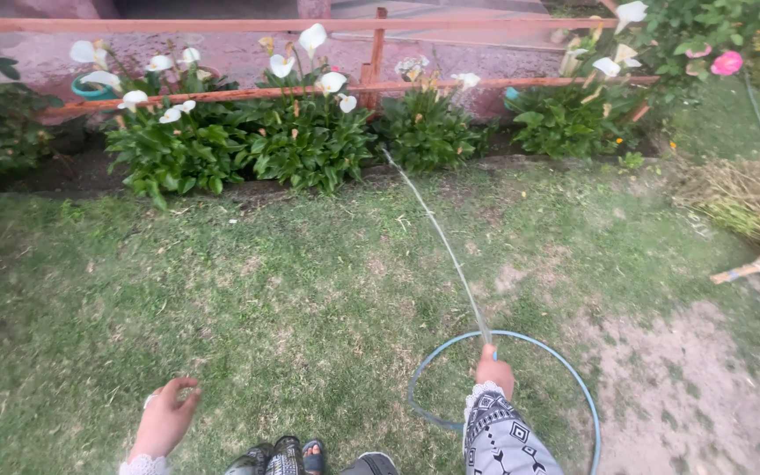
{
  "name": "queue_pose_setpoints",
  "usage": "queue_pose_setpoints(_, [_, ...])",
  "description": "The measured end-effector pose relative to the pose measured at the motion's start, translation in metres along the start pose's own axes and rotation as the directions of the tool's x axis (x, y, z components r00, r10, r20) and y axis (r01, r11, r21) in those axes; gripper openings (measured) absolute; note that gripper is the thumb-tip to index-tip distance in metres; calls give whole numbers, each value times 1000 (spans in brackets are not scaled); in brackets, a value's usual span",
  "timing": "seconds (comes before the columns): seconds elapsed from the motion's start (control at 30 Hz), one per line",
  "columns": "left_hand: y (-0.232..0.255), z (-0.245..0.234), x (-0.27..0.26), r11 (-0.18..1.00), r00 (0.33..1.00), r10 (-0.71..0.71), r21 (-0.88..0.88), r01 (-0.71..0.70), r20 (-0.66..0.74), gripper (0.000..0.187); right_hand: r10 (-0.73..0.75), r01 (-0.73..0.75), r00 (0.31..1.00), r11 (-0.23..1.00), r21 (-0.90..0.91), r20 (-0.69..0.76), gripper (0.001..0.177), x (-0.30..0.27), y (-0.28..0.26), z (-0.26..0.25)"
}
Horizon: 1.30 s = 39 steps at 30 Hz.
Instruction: Watering various plants, including flowers and a small tree, in a garden using a hose.
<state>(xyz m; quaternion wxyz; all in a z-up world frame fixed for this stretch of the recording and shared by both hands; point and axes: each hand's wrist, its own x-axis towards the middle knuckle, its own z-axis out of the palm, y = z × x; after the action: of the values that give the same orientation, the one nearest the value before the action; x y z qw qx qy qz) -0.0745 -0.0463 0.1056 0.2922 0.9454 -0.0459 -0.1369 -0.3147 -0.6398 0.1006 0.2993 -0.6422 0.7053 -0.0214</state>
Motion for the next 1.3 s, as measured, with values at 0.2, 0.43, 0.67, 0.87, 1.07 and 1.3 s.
queue_pose_setpoints(0.2, [-43, 27, 23, 993, 993, 97, -58, -100, -61, 34, 146, -127, 979, 982, 139, -140, 90, 84, 58, 24])
queue_pose_setpoints(0.43, [-21, 31, 28, 1000, 996, -1, 32, -2, 93, 37, 202, -172, 972, 960, 219, -121, 92, 61, 58, -7])
queue_pose_setpoints(0.67, [-30, 40, 43, 996, 997, 2, 85, -8, 73, 36, 227, -171, 960, 939, 299, -165, 94, 66, 72, -6])
queue_pose_setpoints(0.87, [-34, 40, 47, 994, 996, 0, 112, -10, 90, 37, 260, -217, 959, 931, 292, -116, 98, 70, 87, -4])
queue_pose_setpoints(1.07, [-43, 54, 55, 990, 997, 33, 132, -42, 67, 38, 234, -174, 958, 934, 312, -167, 98, 77, 92, -9])
queue_pose_setpoints(1.3, [-71, 83, 80, 979, 979, 202, -1, -202, -9, 41, 316, -227, 934, 886, 405, -166, 94, 80, 79, -23])
